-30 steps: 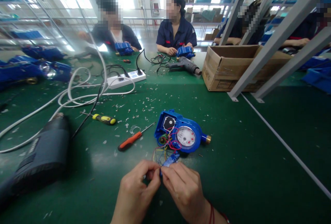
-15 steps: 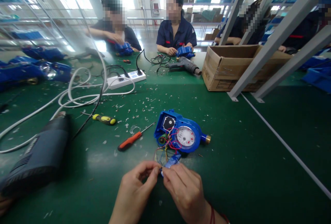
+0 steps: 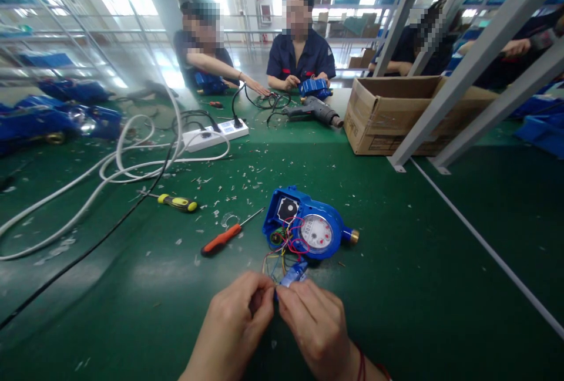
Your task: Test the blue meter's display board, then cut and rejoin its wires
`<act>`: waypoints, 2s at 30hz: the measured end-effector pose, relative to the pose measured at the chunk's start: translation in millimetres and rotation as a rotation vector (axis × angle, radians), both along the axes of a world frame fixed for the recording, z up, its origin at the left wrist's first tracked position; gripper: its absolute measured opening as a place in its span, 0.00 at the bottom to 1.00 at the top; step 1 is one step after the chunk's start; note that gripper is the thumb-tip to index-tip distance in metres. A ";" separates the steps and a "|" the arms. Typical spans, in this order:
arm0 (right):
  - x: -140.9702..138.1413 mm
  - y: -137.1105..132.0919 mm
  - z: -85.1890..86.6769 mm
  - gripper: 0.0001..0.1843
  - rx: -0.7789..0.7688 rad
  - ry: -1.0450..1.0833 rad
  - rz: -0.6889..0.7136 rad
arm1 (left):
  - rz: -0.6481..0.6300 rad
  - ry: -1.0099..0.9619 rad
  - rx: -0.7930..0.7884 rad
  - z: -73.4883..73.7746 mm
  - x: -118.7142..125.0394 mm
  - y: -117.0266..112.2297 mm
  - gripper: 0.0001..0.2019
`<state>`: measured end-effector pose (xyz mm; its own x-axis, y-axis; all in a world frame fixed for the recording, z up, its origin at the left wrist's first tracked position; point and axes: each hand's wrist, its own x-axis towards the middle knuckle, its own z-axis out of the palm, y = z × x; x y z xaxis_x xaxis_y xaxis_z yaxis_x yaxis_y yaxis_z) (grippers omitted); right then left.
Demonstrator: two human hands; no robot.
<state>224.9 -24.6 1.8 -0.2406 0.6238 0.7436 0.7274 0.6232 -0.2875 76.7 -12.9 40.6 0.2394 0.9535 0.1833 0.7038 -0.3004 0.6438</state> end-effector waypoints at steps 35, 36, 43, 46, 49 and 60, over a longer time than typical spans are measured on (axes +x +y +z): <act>4.0 -0.6 5.2 0.06 -0.515 0.349 -0.027 | 0.246 -0.828 -0.628 -24.8 4.8 0.3 0.11; 3.4 -0.3 6.4 0.07 -0.532 0.353 -0.022 | 0.255 -0.843 -0.624 -24.5 4.5 0.1 0.11; -2.5 8.5 16.9 0.07 -0.600 0.336 0.012 | 0.304 -0.947 -0.539 -25.9 3.6 -0.9 0.13; -5.2 10.8 17.6 0.07 -0.560 0.283 -0.017 | 0.330 -0.959 -0.496 -26.0 3.0 -1.0 0.12; -6.9 10.2 15.8 0.11 -0.506 0.216 -0.026 | 0.352 -0.953 -0.489 -25.0 1.6 -1.4 0.12; -7.2 10.6 11.6 0.08 -0.305 0.098 -0.043 | 0.356 -0.982 -0.494 -25.4 4.3 -4.4 0.15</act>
<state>217.8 -14.0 13.4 -0.1457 0.8298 0.5387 0.7111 0.4664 -0.5262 81.0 -17.3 15.2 -0.0968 0.9580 -0.2700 -0.1704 0.2513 0.9528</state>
